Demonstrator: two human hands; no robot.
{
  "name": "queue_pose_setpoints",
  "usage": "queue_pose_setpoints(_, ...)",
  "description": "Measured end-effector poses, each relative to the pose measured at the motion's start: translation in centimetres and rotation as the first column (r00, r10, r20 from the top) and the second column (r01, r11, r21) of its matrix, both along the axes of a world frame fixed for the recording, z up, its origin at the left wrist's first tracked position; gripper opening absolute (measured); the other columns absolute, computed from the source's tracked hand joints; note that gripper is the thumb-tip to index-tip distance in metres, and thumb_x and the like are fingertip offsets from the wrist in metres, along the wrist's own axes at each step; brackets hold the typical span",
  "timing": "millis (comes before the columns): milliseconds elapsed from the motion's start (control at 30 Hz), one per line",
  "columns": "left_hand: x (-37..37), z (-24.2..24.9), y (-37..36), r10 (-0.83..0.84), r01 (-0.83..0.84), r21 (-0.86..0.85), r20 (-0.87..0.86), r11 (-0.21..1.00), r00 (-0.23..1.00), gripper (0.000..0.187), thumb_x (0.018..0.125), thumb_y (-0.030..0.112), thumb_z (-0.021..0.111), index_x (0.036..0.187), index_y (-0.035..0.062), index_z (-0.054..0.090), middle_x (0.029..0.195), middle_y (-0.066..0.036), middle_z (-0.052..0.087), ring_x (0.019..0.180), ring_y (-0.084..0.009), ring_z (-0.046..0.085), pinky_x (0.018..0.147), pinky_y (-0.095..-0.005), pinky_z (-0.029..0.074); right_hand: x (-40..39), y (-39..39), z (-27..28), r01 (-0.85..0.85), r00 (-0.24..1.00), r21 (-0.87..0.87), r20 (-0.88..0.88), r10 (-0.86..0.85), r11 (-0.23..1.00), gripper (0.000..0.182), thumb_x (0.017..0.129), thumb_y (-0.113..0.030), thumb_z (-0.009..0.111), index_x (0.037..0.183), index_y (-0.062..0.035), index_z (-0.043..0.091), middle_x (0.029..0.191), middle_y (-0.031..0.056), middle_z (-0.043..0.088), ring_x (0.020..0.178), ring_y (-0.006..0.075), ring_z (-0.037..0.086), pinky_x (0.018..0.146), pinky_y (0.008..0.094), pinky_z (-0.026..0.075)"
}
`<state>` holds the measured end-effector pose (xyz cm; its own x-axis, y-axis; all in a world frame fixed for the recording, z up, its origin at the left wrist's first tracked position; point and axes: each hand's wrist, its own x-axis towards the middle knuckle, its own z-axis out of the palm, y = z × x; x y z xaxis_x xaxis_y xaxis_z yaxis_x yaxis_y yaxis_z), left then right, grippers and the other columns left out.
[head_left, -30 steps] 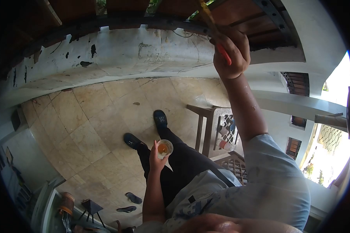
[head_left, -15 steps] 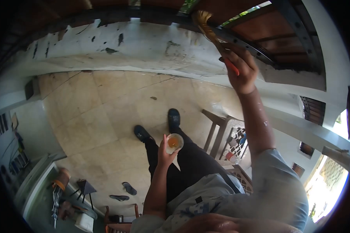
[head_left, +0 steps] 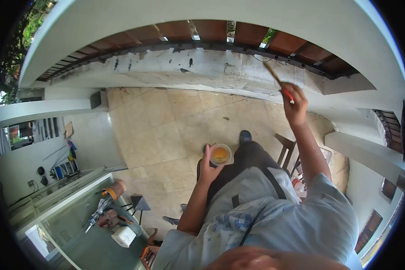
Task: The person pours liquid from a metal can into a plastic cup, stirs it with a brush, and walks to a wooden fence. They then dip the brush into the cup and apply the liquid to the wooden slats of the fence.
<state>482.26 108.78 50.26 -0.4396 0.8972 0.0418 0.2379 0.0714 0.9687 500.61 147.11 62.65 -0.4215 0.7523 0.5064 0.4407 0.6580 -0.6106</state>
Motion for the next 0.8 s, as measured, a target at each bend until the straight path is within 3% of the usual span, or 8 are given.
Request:
queue_pose_setpoints(33, -0.8, 1.6, -0.8, -0.005, 0.006, 0.004, -0.020, 1.000, 1.000, 0.118, 0.083, 0.000, 0.089, 0.173, 0.0038, 0.013, 0.157, -0.027, 0.053, 0.141, -0.0361, 0.058, 0.118, -0.0478, 0.046, 1.0, -1.5, -0.5, -0.048, 0.998, -0.051, -0.050, 0.046, 0.998, 0.024, 0.091, 0.005, 0.077, 0.114, -0.0009, 0.075, 0.111, 0.0181, 0.076, 0.097, 0.0340, 0.075, 0.083, 0.0366, 0.060)
queue_pose_setpoints(100, -2.2, 4.4, -2.2, 0.026, -0.022, 0.045, -0.096, 0.999, 0.995, 0.119, 0.083, -0.002, 0.088, 0.173, 0.0048, 0.011, 0.157, -0.030, 0.051, 0.141, -0.0377, 0.057, 0.117, -0.0484, 0.046, 2.4, -5.5, -2.3, -0.053, 0.992, -0.407, -0.128, 0.001, 0.912, 0.022, 0.094, 0.002, 0.079, 0.116, -0.0002, 0.077, 0.108, 0.0116, 0.077, 0.088, 0.0181, 0.073, 0.070, 0.0303, 0.057)
queue_pose_setpoints(167, -3.3, 6.4, -4.1, 0.069, -0.066, 0.029, -0.105, 0.997, 0.992, 0.120, 0.082, -0.004, 0.088, 0.173, 0.0033, 0.009, 0.159, -0.030, 0.048, 0.143, -0.0385, 0.056, 0.118, -0.0495, 0.045, 2.4, -9.7, -2.4, -0.102, 0.958, -0.834, -0.229, -0.173, 0.542, 0.026, 0.099, -0.009, 0.080, 0.123, 0.0007, 0.078, 0.100, 0.0028, 0.074, 0.080, 0.0089, 0.067, 0.060, 0.0256, 0.054)
queue_pose_setpoints(233, -4.2, 8.8, -5.2, 0.128, -0.130, -0.022, -0.088, 0.991, 0.988, 0.121, 0.081, -0.005, 0.087, 0.173, 0.0031, 0.010, 0.160, -0.029, 0.048, 0.144, -0.0383, 0.054, 0.120, -0.0508, 0.043, 1.8, -13.0, -0.7, -0.162, 0.944, -0.935, -0.240, -0.225, 0.317, 0.028, 0.104, -0.014, 0.075, 0.127, 0.0021, 0.075, 0.091, 0.0031, 0.072, 0.073, 0.0107, 0.066, 0.060, 0.0276, 0.057)
queue_pose_setpoints(333, -6.6, 10.4, -6.3, 0.141, -0.143, -0.032, -0.045, 0.989, 0.989, 0.123, 0.079, -0.007, 0.087, 0.173, 0.0041, 0.009, 0.161, -0.027, 0.048, 0.147, -0.0378, 0.051, 0.123, -0.0498, 0.039, -0.2, -17.0, 1.7, -0.246, 0.932, -0.957, -0.277, -0.232, 0.153, 0.031, 0.103, -0.021, 0.077, 0.125, 0.0013, 0.076, 0.090, 0.0022, 0.071, 0.070, 0.0099, 0.065, 0.059, 0.0258, 0.054)
queue_pose_setpoints(533, -16.4, 14.7, -8.9, -0.050, 0.047, -0.022, -0.169, 0.999, 0.984, 0.125, 0.077, -0.004, 0.089, 0.173, 0.0036, 0.010, 0.161, -0.025, 0.050, 0.147, -0.0377, 0.051, 0.124, -0.0491, 0.037, -8.7, -24.2, 5.8, -0.388, 0.803, -0.897, -0.443, -0.400, 0.214, 0.034, 0.102, -0.029, 0.079, 0.122, -0.0022, 0.076, 0.100, 0.0034, 0.075, 0.079, 0.0105, 0.067, 0.066, 0.0281, 0.059)
queue_pose_setpoints(600, -18.6, 17.4, -8.9, -0.054, 0.053, -0.015, -0.090, 0.998, 0.994, 0.125, 0.077, -0.004, 0.089, 0.173, 0.0032, 0.009, 0.160, -0.024, 0.050, 0.146, -0.0373, 0.051, 0.124, -0.0489, 0.037, -11.7, -27.0, 8.1, -0.391, 0.759, -0.885, -0.465, -0.456, 0.253, 0.033, 0.102, -0.029, 0.079, 0.121, -0.0026, 0.076, 0.102, 0.0042, 0.077, 0.079, 0.0107, 0.067, 0.066, 0.0282, 0.059)
queue_pose_setpoints(800, -24.2, 22.4, -10.0, -0.257, 0.259, 0.015, -0.073, 0.966, 0.964, 0.127, 0.079, -0.002, 0.089, 0.173, 0.0022, 0.005, 0.158, -0.023, 0.052, 0.144, -0.0372, 0.053, 0.124, -0.0486, 0.037, -17.3, -35.9, 12.1, -0.486, 0.672, -0.722, -0.669, -0.318, 0.492, 0.022, 0.105, -0.017, 0.074, 0.121, -0.0021, 0.075, 0.105, 0.0057, 0.078, 0.074, 0.0097, 0.067, 0.065, 0.0270, 0.058)
